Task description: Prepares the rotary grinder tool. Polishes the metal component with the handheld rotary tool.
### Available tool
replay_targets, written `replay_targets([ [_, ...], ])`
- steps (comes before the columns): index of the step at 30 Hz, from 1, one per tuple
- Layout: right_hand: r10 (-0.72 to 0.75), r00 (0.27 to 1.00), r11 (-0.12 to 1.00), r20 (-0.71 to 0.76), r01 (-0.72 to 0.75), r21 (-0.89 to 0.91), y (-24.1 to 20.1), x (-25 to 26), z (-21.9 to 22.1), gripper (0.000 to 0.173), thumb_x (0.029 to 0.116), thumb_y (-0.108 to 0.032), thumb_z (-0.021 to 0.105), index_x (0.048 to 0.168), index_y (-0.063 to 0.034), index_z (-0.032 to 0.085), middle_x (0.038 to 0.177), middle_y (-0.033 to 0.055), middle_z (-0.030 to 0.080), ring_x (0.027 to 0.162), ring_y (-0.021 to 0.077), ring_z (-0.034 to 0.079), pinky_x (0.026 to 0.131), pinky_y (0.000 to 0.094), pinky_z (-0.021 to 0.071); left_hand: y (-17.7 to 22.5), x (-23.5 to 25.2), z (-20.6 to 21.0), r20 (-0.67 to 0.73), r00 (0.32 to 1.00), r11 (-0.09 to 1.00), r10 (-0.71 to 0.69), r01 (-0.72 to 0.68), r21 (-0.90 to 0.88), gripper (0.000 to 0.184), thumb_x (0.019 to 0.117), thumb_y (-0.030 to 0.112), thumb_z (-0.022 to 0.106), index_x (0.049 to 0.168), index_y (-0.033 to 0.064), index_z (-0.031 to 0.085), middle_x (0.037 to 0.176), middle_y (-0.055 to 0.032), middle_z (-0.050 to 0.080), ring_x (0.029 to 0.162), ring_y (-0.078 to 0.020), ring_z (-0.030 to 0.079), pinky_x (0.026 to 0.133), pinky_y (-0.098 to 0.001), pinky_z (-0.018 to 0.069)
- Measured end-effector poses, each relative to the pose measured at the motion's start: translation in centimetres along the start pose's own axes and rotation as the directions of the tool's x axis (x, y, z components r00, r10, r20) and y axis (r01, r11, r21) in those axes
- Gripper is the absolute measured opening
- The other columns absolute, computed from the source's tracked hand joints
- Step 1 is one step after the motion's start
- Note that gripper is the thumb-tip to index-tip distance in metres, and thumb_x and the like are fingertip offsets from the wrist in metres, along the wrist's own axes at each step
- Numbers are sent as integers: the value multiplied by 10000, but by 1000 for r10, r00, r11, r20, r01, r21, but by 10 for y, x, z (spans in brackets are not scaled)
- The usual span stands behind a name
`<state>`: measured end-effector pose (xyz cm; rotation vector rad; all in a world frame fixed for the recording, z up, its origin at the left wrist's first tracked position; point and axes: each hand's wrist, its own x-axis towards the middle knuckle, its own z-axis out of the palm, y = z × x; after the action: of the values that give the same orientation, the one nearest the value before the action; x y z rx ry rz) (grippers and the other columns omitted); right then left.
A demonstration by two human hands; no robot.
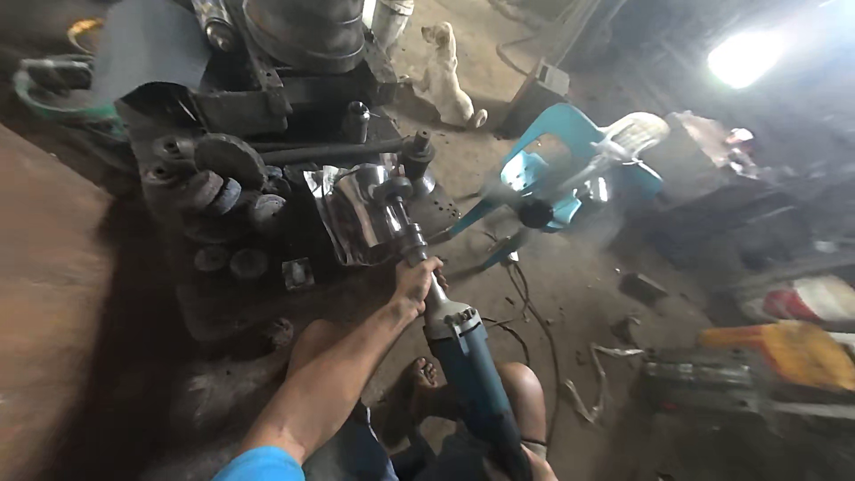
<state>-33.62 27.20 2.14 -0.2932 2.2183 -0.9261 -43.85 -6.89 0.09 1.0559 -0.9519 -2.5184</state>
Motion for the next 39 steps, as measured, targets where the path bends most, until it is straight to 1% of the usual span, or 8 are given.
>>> replay_targets([
  [6, -87, 996, 977, 7, 87, -192, 7, 0, 3, 438, 900, -414, 767, 1124, -40, 721, 942, 102, 756, 888, 203, 736, 859, 485, 596, -2, -14, -34, 16, 993, 992, 118, -117, -51, 48, 965, 27, 584, 931, 13, 552, 643, -80, 582, 533, -200, 611, 572, -369, 599],
  [11, -79, 997, 959, 19, 81, -272, 6, 1, 5, 478, 894, -448, 765, 1138, -39, 715, 942, 120, 755, 897, 242, 739, 857, 521, 590, -8, -13, -52, 32, 989, 985, 145, -141, -97, 138, 981, 18, 508, 846, 43, 520, 610, -55, 554, 512, -181, 593, 571, -360, 598],
  [19, -45, 999, 983, -7, 43, -176, 5, -2, 5, 430, 887, -409, 778, 1119, -51, 722, 944, 89, 754, 904, 186, 732, 873, 468, 591, -5, -9, -27, 43, 994, 993, 102, -99, -65, 35, 966, 31, 580, 963, 16, 548, 655, -90, 580, 538, -212, 613, 567, -378, 598],
  [26, 30, 1000, 999, -2, -30, -28, 0, -2, 0, 325, 892, -339, 783, 1052, -60, 734, 852, 65, 743, 722, 171, 716, 726, 426, 625, -8, 0, 0, 7, 1000, 999, 1, -1, 41, 163, 914, 77, 674, 1050, 30, 596, 725, -105, 625, 571, -214, 634, 547, -367, 586],
  [29, 12, 1000, 1000, 9, -12, -3, 2, -1, -1, 300, 900, -298, 780, 1060, -50, 728, 854, 61, 747, 709, 166, 717, 723, 419, 631, -6, -3, -2, -3, 1000, 999, -2, 2, 44, 169, 917, 85, 679, 1055, 30, 598, 720, -103, 626, 575, -209, 637, 553, -364, 588],
  [31, -13, 1000, 1000, 14, 13, -25, 4, -2, -1, 292, 901, -296, 779, 1055, -53, 728, 848, 54, 746, 701, 159, 715, 713, 413, 632, -6, -8, -8, 3, 1000, 999, 22, -22, 31, 154, 924, 86, 670, 1047, 34, 594, 725, -100, 619, 575, -211, 633, 554, -371, 590],
  [35, -47, 999, 983, 24, 50, -175, 8, -2, 2, 365, 896, -387, 774, 1088, -79, 736, 910, 48, 758, 844, 148, 732, 831, 436, 611, -8, -15, -32, 15, 997, 997, 77, -77, -20, 97, 947, 77, 630, 1010, 28, 576, 690, -92, 605, 565, -212, 632, 561, -374, 595],
  [39, -52, 998, 965, 31, 58, -256, 9, -2, 5, 396, 887, -434, 772, 1086, -93, 736, 907, 52, 760, 866, 155, 735, 849, 451, 605, -14, -15, -54, 29, 991, 990, 129, -127, -67, 53, 968, 62, 565, 921, 38, 556, 649, -71, 580, 545, -204, 611, 580, -379, 592],
])
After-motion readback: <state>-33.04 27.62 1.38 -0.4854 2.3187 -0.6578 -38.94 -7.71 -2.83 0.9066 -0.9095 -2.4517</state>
